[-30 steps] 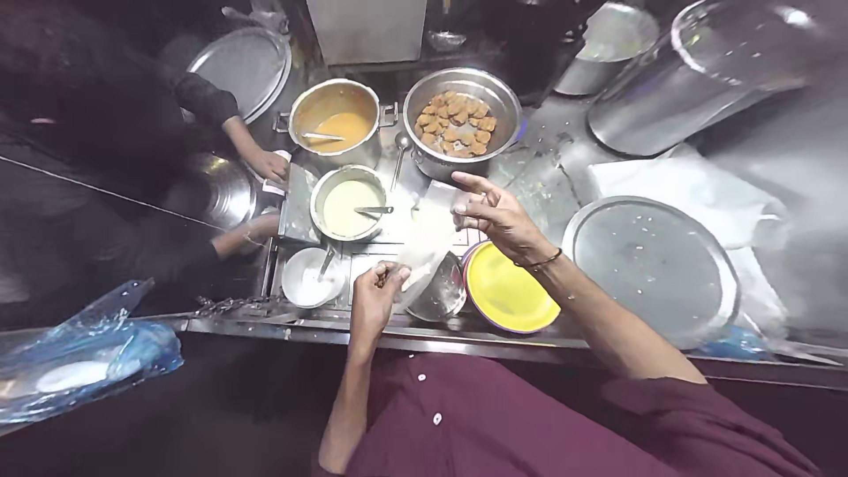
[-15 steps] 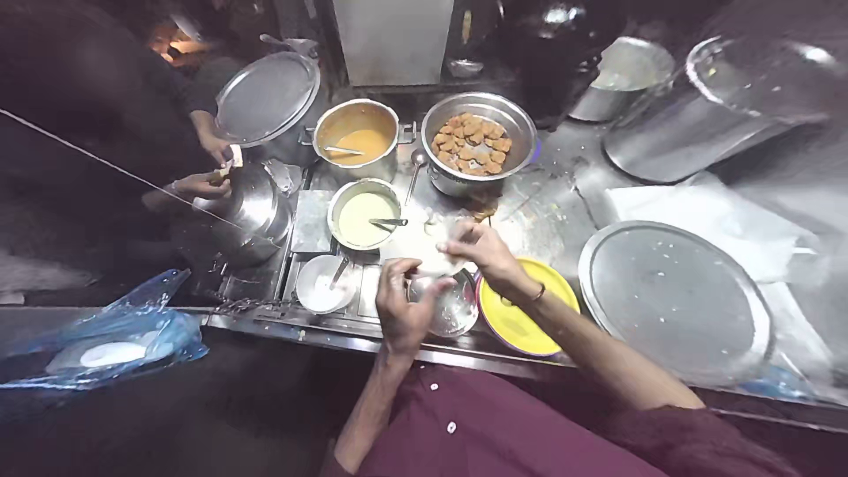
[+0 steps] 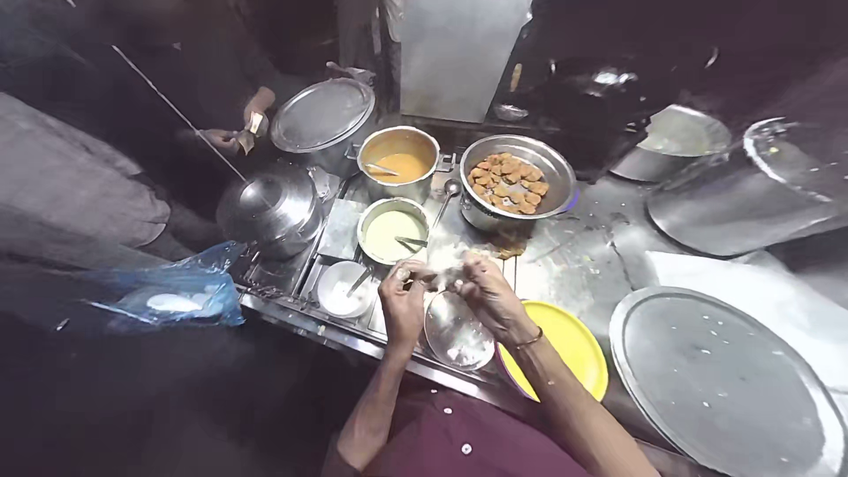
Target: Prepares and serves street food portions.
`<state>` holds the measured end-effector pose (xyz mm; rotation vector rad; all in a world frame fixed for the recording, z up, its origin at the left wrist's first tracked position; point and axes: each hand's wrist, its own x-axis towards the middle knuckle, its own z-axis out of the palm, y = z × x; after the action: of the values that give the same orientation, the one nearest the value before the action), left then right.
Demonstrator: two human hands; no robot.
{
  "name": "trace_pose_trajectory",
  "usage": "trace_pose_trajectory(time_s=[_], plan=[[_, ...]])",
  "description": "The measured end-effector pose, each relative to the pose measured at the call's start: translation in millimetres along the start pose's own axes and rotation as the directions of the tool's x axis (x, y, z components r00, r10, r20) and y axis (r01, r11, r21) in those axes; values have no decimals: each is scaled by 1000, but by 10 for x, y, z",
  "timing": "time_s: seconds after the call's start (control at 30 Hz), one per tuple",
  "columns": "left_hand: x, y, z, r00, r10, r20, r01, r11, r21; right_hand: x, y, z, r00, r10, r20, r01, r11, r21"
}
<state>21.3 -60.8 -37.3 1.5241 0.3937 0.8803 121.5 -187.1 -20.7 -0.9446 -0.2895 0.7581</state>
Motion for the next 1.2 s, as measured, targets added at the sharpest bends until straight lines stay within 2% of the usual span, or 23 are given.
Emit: trace_pose_trajectory(time_s=[0.1,0.2,0.27,0.33,0.43,0.47,0.5,0.53,0.57,0.6,0.63,0.67,0.7,0.77,0.83,0.9,0.97,1.03,1.07,1.1,1.13,1.17,1.2], plan=[[-2,-47,-163,984,-158,-86,146,980,-139,-37,-27,-60,994,-73,-78,70,997,-35],[-57,-17,-139,972,-235,7,234,964,-128,-76,120,25,996,-69,-56,60,987,-150],[-122,-46,-66,955,-279,-99,256,946,-198,-160,232,84,999,-51,-15,51,999,-3],[-67,-49,-137,869,-456,-191,349,839,-417,-181,246,60,998,-34,-55,45,977,208],[-64,-30,-233,700,-706,-105,494,586,-642,-181,322,0,984,88,-158,-23,927,374],[-93,-29,-233,641,-761,-102,516,525,-677,-227,377,-24,985,104,-140,-51,938,343],[-82,-35,-241,587,-801,-117,521,485,-702,-257,428,-62,994,65,-88,-43,972,230],[-57,-40,-260,562,-817,-129,522,472,-710,-279,461,-93,1000,-21,-20,21,1000,13],[-55,-45,-296,570,-811,-133,529,486,-696,-305,480,-116,989,-126,78,144,942,-304],[-66,-44,-304,594,-789,-155,540,535,-650,-320,483,-118,958,-203,201,285,718,-635],[-97,-28,-305,642,-750,-161,551,597,-583,-329,482,-91,934,-217,284,348,383,-856],[-144,-3,-311,711,-690,-136,554,669,-496,-320,494,-51,930,-216,299,330,126,-936],[-202,14,-325,791,-606,-84,531,748,-398,-283,501,-29,944,-203,260,264,-7,-965],[-293,19,-363,909,-417,4,415,905,-94,-160,442,-50,978,-160,131,123,-57,-991],[-330,-21,-419,981,-190,30,173,940,296,-83,356,-57,989,-104,104,101,-35,-994],[-305,-56,-503,994,-22,108,-41,835,549,-56,320,-47,994,-11,109,107,-112,-988],[-271,-82,-547,971,78,224,-222,632,743,-13,284,-71,987,89,136,151,-186,-971],[-259,-114,-529,966,56,253,-254,398,882,65,204,-141,949,169,267,291,-137,-947],[-220,-125,-539,973,-9,229,-214,315,925,159,159,-215,906,173,386,394,-18,-919],[-157,-129,-570,980,-70,185,-159,273,949,297,126,-310,850,145,506,479,184,-858],[-73,-123,-618,984,-125,130,-96,247,964,479,133,-415,810,94,578,497,413,-763],[24,-116,-691,983,-168,72,-33,222,975,693,193,-524,802,33,597,475,571,-670],[130,-111,-778,982,-188,27,13,209,978,926,317,-630,832,-32,555,472,567,-675]])
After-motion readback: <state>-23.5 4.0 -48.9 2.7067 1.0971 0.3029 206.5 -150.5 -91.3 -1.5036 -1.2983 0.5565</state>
